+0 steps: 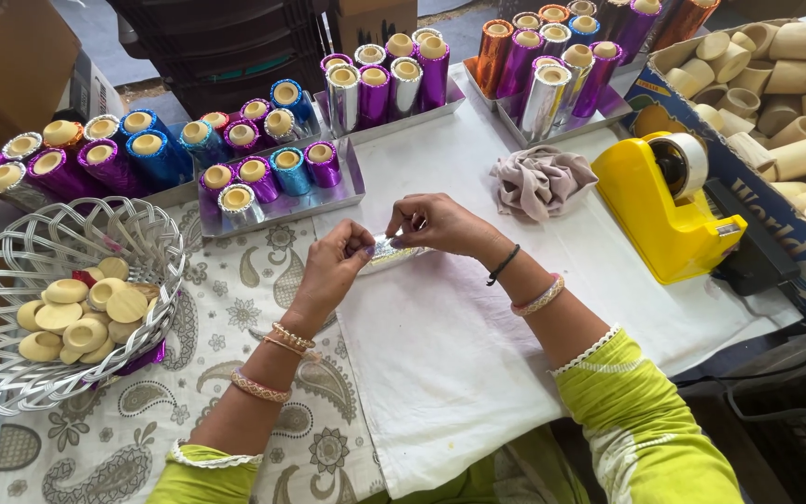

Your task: The person wraps a small cylindrical candle in a sheet of purple foil, folding the edges around the body and sealing the bottom with clear tape. They then fold the top edges inward to close the opening and secure it with additional tape.

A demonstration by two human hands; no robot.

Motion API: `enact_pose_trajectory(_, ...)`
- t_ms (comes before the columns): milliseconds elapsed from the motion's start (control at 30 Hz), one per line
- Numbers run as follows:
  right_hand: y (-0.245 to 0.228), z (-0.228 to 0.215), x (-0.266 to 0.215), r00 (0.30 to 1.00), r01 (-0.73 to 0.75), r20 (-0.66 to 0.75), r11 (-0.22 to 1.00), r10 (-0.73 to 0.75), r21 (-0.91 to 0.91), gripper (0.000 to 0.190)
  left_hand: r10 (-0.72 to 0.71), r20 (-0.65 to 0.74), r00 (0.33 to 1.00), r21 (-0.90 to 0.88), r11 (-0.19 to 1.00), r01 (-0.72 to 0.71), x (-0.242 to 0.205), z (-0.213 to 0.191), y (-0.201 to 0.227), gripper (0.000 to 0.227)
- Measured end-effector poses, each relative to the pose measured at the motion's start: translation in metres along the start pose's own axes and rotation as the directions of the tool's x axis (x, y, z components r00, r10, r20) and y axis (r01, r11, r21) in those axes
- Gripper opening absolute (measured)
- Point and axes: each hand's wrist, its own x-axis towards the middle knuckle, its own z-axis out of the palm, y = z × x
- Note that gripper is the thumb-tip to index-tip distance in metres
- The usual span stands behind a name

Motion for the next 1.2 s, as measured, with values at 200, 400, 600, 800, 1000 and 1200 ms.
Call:
enact_pose_trajectory(200,0.011,0.0,0.003,0.998,0.059,0.001,0.997,-0.059,0.04,0.012,0.476,-0.118,0.871,0.534,0.77,-0.349,-0.003,-0.002,0.013,0.015)
enact_pose_trajectory(400,0.004,0.0,0.001,0.999,0.041,0.005,0.998,-0.041,0.043,0.01,0.37,-0.012,0.929,0.261,0.898,-0.354,-0.005,0.0,0.018,0.024)
enact_pose_trajectory(600,0.012,-0.001,0.002,0.998,0.06,0.019,0.995,-0.062,0.083,0.01,0.357,0.058,0.932,0.134,0.923,-0.362,-0.007,-0.002,0.026,0.025)
enact_pose_trajectory(800,0.019,-0.003,0.002,0.997,0.062,0.043,0.991,-0.068,0.121,0.005,0.318,0.062,0.946,0.119,0.939,-0.324,-0.005,-0.005,0.026,0.024)
enact_pose_trajectory(1000,0.015,-0.014,0.0,0.994,0.071,0.079,0.993,-0.079,0.096,0.016,0.309,0.053,0.949,0.13,0.941,-0.314,-0.006,-0.003,0.027,0.023)
enact_pose_trajectory(1200,0.0,-0.028,-0.005,0.981,0.118,0.147,0.992,-0.123,0.044,0.04,0.324,0.054,0.945,0.133,0.935,-0.328,-0.006,-0.004,0.026,0.021)
